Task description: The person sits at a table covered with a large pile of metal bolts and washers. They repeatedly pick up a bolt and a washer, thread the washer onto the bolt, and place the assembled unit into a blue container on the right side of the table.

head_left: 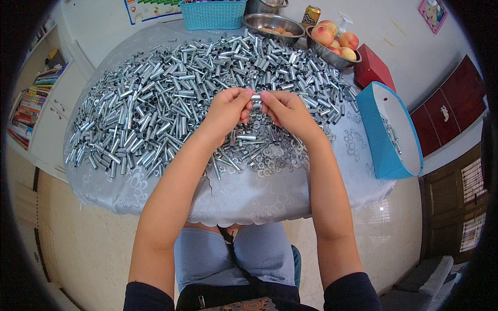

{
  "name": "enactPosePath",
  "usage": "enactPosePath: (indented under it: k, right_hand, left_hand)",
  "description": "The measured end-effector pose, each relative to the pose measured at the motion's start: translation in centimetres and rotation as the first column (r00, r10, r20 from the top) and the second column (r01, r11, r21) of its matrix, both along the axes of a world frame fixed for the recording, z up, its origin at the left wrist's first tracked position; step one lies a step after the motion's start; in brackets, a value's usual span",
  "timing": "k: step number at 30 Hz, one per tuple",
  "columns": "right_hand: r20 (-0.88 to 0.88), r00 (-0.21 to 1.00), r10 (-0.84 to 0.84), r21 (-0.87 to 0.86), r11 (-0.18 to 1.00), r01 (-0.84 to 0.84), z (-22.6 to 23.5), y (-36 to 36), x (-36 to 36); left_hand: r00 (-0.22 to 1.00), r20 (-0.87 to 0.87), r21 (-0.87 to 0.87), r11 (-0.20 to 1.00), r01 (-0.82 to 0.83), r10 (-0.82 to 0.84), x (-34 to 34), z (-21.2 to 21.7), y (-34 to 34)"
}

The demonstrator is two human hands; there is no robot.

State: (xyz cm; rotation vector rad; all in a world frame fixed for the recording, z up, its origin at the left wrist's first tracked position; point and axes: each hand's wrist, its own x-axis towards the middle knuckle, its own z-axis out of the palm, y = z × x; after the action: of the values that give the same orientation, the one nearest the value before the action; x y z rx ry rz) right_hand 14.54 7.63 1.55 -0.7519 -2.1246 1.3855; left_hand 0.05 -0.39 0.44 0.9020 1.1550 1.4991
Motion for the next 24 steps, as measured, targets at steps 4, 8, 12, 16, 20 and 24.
enactPosePath:
  k: [4, 8, 12, 16, 20, 24]
  right_hand:
    - [-0.149, 0.987, -0.066, 0.078, 0.994, 0.078, -1.2, 0.0, -0.8]
    - [0.067, 0.996, -0.051, 0.009, 0.999, 0.050, 0.2, 0.1, 0.1]
    - [-0.163, 0.984, -0.069, 0.143, 0.985, 0.093, -1.1, 0.5, -0.2]
    - [0.042, 0.997, -0.071, 0.020, 0.997, 0.070, 0.2, 0.1, 0.2]
    - [-0.058, 0.998, -0.015, 0.132, 0.991, 0.023, -1.2, 0.6, -0.1]
    - [0.052, 0.999, 0.013, -0.087, 0.996, -0.009, 0.1, -0.1, 0.1]
  left_hand:
    - [1.000, 0.009, 0.008, 1.000, 0.005, -0.005, -0.1, -0.3, 0.2]
    - [1.000, 0.007, 0.013, 1.000, 0.011, -0.012, 0.1, 0.0, 0.0]
    - [1.000, -0.001, 0.000, 1.000, 0.012, -0.012, 0.0, -0.1, 0.2]
    - [1.000, -0.017, -0.013, 1.000, 0.014, -0.015, 0.2, 0.0, 0.0]
    - [1.000, -0.011, 0.009, 1.000, 0.002, -0.002, 0.0, 0.0, 0.1]
    - [1.000, -0.008, 0.028, 1.000, -0.002, 0.002, -0.2, -0.1, 0.2]
